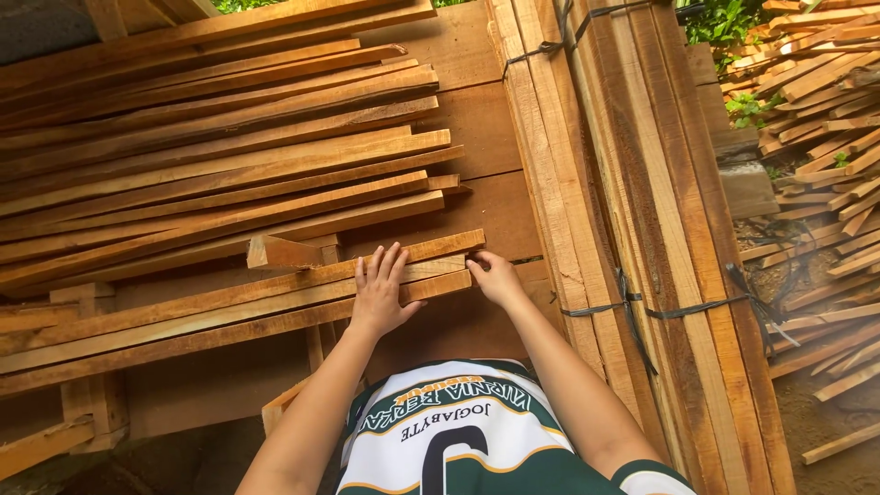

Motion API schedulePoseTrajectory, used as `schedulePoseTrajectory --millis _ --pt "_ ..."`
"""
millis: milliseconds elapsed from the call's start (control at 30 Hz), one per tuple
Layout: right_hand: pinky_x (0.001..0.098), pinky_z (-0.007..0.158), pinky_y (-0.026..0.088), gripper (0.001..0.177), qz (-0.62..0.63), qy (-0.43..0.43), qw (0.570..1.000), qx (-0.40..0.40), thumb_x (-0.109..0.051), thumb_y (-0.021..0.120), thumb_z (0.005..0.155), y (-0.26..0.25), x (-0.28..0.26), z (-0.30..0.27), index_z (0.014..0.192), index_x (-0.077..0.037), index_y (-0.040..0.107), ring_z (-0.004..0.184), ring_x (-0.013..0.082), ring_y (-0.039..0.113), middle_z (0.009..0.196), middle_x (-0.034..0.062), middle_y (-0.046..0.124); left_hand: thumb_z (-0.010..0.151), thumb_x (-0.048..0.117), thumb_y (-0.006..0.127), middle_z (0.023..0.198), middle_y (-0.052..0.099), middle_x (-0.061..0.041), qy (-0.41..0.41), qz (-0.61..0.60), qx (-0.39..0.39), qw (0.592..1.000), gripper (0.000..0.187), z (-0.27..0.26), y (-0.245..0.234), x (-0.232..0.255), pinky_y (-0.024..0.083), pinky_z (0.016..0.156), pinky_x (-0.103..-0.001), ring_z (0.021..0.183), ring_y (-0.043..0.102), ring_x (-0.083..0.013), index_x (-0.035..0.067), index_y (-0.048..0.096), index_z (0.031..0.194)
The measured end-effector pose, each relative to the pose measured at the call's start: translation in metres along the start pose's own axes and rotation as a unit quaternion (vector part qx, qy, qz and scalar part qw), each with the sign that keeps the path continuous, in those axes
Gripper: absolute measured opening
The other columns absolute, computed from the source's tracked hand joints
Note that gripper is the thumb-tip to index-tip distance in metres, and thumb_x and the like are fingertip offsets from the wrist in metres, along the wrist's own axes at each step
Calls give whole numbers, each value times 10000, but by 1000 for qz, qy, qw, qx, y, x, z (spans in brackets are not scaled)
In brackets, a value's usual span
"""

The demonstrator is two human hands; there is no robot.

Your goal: Sorting and stacking long wooden planks in a lumber storage area.

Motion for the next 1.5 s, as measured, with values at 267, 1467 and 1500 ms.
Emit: schedulePoseTrajectory --millis 267,1467,1500 --pt "363 930 550 334 15 -19 1000 12 -350 726 900 -6 -5 -6 1210 -228 750 1094 239 699 1103 47 766 648 563 862 1665 278 -7 2 17 8 1000 1139 0 1 1 46 1249 -572 1535 212 -268 227 324 1593" --pt "313 872 452 792 430 103 892 -94 -766 225 1031 11 21 74 1404 -163 579 1100 195 626 1285 48 674 641 563 859 1650 307 19 9 5 -13 1000 1066 5 -11 -3 107 1258 -524 1519 254 -247 264 394 1553" --pt "333 911 503 902 422 94 893 -126 -824 195 1004 25 30 91 1411 -124 595 1129 240 652 1295 105 681 652 556 855 1652 303 19 9 -2 -23 1000 1056 5 -11 -2 108 1259 -524 1523 249 -246 264 392 1555"
Point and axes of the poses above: each hand's wrist, its own z-axis towards the middle knuckle, its own y-axis out of the palm, x = y × z, the point moved 8 cm from there along z, towards the middle knuckle
